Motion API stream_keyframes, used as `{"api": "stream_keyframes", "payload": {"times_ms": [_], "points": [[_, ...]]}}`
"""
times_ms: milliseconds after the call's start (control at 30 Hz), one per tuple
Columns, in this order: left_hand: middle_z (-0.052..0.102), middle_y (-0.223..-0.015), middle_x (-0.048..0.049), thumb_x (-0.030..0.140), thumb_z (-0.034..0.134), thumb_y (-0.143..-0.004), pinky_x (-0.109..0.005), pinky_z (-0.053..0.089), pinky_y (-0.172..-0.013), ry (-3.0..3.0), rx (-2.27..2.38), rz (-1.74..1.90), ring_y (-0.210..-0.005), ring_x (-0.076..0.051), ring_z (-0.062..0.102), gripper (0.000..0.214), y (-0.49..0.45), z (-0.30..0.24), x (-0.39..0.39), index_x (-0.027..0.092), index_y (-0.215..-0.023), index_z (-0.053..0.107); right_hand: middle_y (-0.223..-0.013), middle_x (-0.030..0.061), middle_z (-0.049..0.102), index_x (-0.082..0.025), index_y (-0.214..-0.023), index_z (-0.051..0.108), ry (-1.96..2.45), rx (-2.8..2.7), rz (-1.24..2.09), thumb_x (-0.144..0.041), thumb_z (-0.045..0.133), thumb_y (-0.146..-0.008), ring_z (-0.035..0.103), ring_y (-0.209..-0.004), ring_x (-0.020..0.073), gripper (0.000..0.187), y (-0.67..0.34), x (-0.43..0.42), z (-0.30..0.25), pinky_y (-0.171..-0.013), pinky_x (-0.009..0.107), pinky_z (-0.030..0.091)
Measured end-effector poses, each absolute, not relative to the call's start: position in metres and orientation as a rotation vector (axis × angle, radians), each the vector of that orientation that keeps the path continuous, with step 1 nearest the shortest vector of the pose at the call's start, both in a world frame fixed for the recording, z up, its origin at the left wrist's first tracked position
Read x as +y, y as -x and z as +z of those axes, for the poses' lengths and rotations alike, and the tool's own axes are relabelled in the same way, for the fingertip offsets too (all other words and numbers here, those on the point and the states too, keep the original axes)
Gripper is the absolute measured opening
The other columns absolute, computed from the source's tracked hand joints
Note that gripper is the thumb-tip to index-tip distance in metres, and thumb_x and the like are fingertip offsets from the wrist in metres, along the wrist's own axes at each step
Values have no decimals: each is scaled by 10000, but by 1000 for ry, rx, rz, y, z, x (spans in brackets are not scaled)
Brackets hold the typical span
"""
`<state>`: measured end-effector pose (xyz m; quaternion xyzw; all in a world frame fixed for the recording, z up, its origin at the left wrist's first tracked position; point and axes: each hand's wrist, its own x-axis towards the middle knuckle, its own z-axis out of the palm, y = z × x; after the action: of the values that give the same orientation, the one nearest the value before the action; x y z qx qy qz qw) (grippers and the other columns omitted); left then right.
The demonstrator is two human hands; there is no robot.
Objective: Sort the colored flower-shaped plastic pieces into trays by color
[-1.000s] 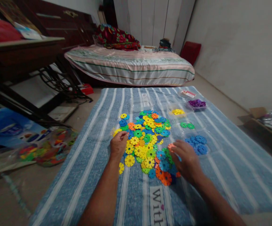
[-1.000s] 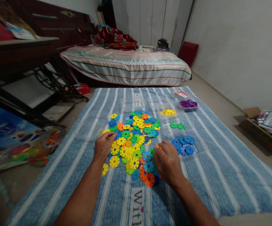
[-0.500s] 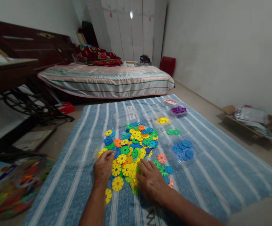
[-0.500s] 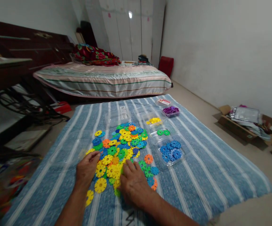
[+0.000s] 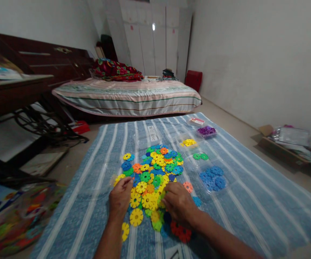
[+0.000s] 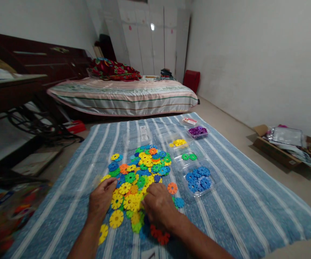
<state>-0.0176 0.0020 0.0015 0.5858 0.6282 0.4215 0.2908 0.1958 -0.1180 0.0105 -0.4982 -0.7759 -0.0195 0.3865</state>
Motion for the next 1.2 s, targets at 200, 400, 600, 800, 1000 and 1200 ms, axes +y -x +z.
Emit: {"api": "stream_keyframes", "payload": {"times_ms": [200, 400, 600, 800, 1000, 1200], "points": [[750, -815, -26, 490, 589, -653, -332, 549, -783, -1559, 1635, 1166, -806, -235, 700, 324, 17, 0, 1, 224, -808, 691, -735, 72, 613, -202, -650, 583, 1483, -1803, -323, -207, 446, -929, 552, -738, 188, 311, -270, -54, 73, -718, 309, 444], [746, -791, -20, 477, 575, -666, -318, 541, -748, -1577, 1665, 1143, -775, -222, 692, 304, 14, 4, -4, 223, -790, 687, -764, 79, 649, -195, -778, 657, 1559, -1610, -440, -264, 485, -919, 582, -768, 213, 233, -301, -33, 99, -736, 324, 445], [739, -790, -25, 456, 570, -686, -308, 537, -747, -1587, 1649, 1153, -767, -209, 689, 297, 11, 1, -5, 208, -802, 686, -755, 50, 637, -205, -741, 627, 1426, -1966, -2, -212, 508, -920, 591, -743, 174, 216, -241, -76, 43, -680, 275, 457], [740, -801, -21, 442, 563, -710, -298, 540, -751, -1586, 1646, 1153, -772, -198, 690, 286, 11, -2, -6, 206, -817, 683, -986, 92, 644, -207, -867, 639, 1306, -2046, 88, -258, 561, -888, 586, -1000, 230, 96, -194, -102, 11, -854, 376, 505], [736, -810, -19, 453, 561, -712, -288, 537, -749, -1605, 1641, 1143, -772, -192, 689, 287, 11, -1, -8, 210, -815, 675, -1245, 159, 563, -162, -1060, 633, 1365, -2121, 31, -324, 699, -780, 415, -1285, 343, 330, -162, -102, 6, -1026, 513, 428], [738, -806, -31, 478, 561, -695, -309, 540, -748, -1587, 1629, 1151, -766, -208, 691, 318, 12, 0, -6, 208, -814, 678, -1210, 150, 585, -158, -1007, 622, 1367, -2096, 113, -202, 672, -762, 416, -1278, 326, 254, -154, -102, 0, -1037, 501, 410]]}}
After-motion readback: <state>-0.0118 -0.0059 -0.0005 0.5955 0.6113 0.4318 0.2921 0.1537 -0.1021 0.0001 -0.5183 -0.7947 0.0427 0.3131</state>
